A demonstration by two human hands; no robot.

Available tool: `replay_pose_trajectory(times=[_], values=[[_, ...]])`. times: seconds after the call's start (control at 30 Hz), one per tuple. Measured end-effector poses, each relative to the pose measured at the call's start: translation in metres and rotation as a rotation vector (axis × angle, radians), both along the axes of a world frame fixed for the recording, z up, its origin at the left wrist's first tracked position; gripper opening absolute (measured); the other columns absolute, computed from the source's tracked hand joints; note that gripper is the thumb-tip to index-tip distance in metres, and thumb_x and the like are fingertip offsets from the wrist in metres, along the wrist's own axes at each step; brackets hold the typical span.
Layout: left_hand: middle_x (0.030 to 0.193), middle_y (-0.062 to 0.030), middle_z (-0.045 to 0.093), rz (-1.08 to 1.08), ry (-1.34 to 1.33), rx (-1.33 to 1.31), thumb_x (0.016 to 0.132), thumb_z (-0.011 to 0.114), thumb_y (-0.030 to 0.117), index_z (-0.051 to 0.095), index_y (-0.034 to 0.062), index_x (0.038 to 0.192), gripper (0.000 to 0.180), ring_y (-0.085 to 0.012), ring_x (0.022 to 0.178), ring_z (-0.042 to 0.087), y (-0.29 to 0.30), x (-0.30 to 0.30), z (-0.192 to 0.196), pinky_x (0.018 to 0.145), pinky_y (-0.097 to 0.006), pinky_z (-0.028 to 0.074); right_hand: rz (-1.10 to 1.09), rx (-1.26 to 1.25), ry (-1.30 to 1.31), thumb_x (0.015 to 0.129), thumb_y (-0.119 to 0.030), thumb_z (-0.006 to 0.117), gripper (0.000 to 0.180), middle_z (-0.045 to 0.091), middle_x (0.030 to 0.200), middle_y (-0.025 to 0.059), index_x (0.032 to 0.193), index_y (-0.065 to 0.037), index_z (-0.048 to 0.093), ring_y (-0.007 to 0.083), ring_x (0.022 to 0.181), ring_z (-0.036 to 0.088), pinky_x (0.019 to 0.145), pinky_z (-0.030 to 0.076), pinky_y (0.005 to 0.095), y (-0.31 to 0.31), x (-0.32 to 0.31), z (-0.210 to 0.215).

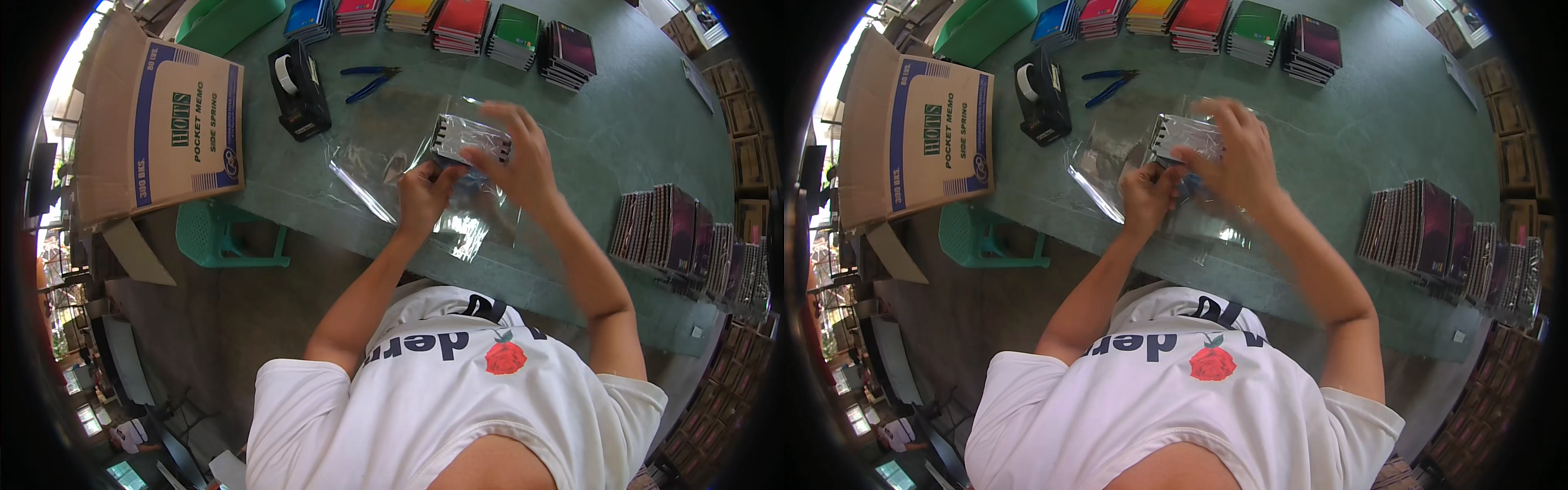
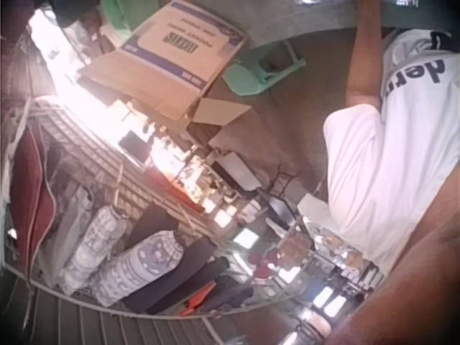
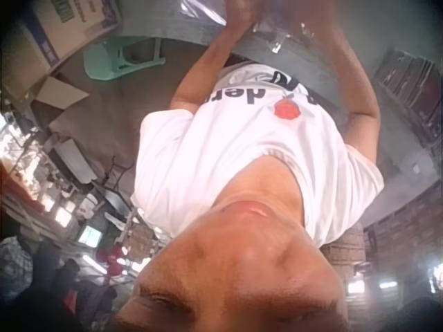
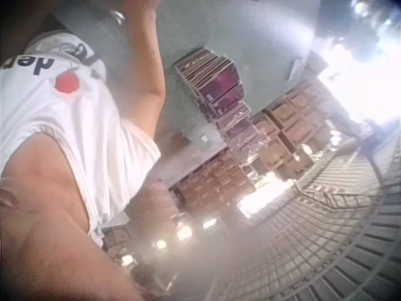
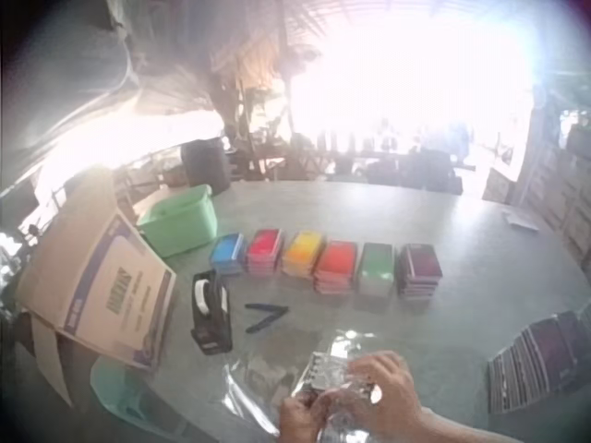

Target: The person picks up notebooks of different colors from a table, stacks them, places them into a clear plastic bag, and then seals the bag with tape.

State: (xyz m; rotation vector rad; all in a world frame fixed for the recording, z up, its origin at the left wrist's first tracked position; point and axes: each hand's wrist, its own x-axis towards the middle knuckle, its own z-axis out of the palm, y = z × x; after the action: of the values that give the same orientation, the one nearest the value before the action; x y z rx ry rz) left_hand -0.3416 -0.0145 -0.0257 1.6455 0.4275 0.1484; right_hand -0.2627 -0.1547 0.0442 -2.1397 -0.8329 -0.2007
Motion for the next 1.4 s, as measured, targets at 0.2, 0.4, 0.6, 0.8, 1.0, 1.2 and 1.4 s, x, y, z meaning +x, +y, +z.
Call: replay_pose_trajectory(times=[0.2, 0.4, 0.6, 0.8, 1.0, 1.2, 1.4], values=[[0.054, -0.0038, 0.054, -0.302, 0.05, 0.299, 0.083, 0.066, 0.038, 0.059, 0.0008, 0.064, 0.042, -0.0114, 0.048, 0.05, -0.006, -0.013, -0.025, 0.048, -0.029, 0.04, 0.178, -0.431, 0.124, 0.066, -0.024, 0.079, 0.071, 0.063, 0.1, 0.0133, 0.128, -0.01, 0.046, 0.0275, 0.093, 0.061, 0.078, 0.048, 0.0364, 0.02, 0.052, 0.016], [0.085, -0.0041, 0.06, -0.661, 0.291, -0.602, 0.085, 0.066, 0.03, 0.058, 0.0047, 0.104, 0.033, -0.0116, 0.071, 0.06, -0.037, -0.017, -0.018, 0.053, -0.025, 0.049, 0.168, -0.36, 0.384, 0.059, -0.015, 0.079, 0.087, 0.06, 0.107, 0.0097, 0.135, -0.017, 0.037, 0.0255, 0.098, 0.058, 0.086, 0.045, 0.0361, 0.03, 0.035, 0.047], [0.111, -0.0081, 0.055, -0.352, -0.214, -0.416, 0.083, 0.068, 0.024, 0.049, 0.0065, 0.121, 0.046, -0.0158, 0.099, 0.055, 0.048, 0.016, 0.023, 0.082, -0.029, 0.049, 0.246, 0.205, 0.279, 0.06, -0.015, 0.081, 0.077, 0.057, 0.113, 0.0083, 0.127, -0.007, 0.045, 0.0194, 0.104, 0.055, 0.092, 0.044, 0.0337, -0.033, 0.028, -0.023], [0.112, -0.0077, 0.056, -0.446, -0.427, -0.132, 0.089, 0.061, 0.033, 0.055, 0.0021, 0.114, 0.041, -0.0137, 0.097, 0.055, 0.051, 0.049, 0.022, 0.081, -0.025, 0.046, 0.022, 0.612, 0.552, 0.076, -0.029, 0.073, 0.059, 0.057, 0.117, 0.0105, 0.123, -0.002, 0.05, 0.0185, 0.106, 0.055, 0.094, 0.041, 0.0301, 0.023, -0.008, -0.058], [0.094, -0.0085, 0.062, -0.28, -0.563, 0.188, 0.087, 0.053, 0.052, 0.06, -0.0002, 0.103, 0.055, -0.02, 0.092, 0.058, 0.065, 0.045, 0.08, 0.076, -0.029, 0.046, 0.058, 1.018, 0.538, 0.086, -0.037, 0.06, 0.051, 0.055, 0.122, 0.0142, 0.122, -0.001, 0.05, 0.0205, 0.116, 0.049, 0.096, 0.038, 0.0325, 0.01, -0.01, -0.021], [0.097, -0.0148, 0.062, -0.881, -0.802, 1.014, 0.084, 0.055, 0.052, 0.057, 0.0021, 0.113, 0.058, -0.0289, 0.092, 0.06, 0.069, 0.014, 0.115, 0.081, -0.036, 0.048, -0.066, 0.598, 0.331, 0.082, -0.022, 0.067, 0.054, 0.05, 0.128, 0.012, 0.127, -0.002, 0.045, 0.0218, 0.122, 0.046, 0.098, 0.038, 0.0355, -0.016, -0.037, -0.07], [0.085, -0.0135, 0.061, -0.941, -0.433, 1.213, 0.071, 0.068, 0.037, 0.059, 0.0017, 0.104, 0.05, -0.0307, 0.082, 0.06, 0.062, 0.077, 0.12, 0.076, -0.042, 0.047, -0.167, 0.449, 0.144, 0.073, -0.014, 0.074, 0.057, 0.053, 0.119, 0.0106, 0.126, -0.01, 0.052, 0.0223, 0.109, 0.054, 0.088, 0.045, 0.0323, 0.007, -0.044, -0.087]])
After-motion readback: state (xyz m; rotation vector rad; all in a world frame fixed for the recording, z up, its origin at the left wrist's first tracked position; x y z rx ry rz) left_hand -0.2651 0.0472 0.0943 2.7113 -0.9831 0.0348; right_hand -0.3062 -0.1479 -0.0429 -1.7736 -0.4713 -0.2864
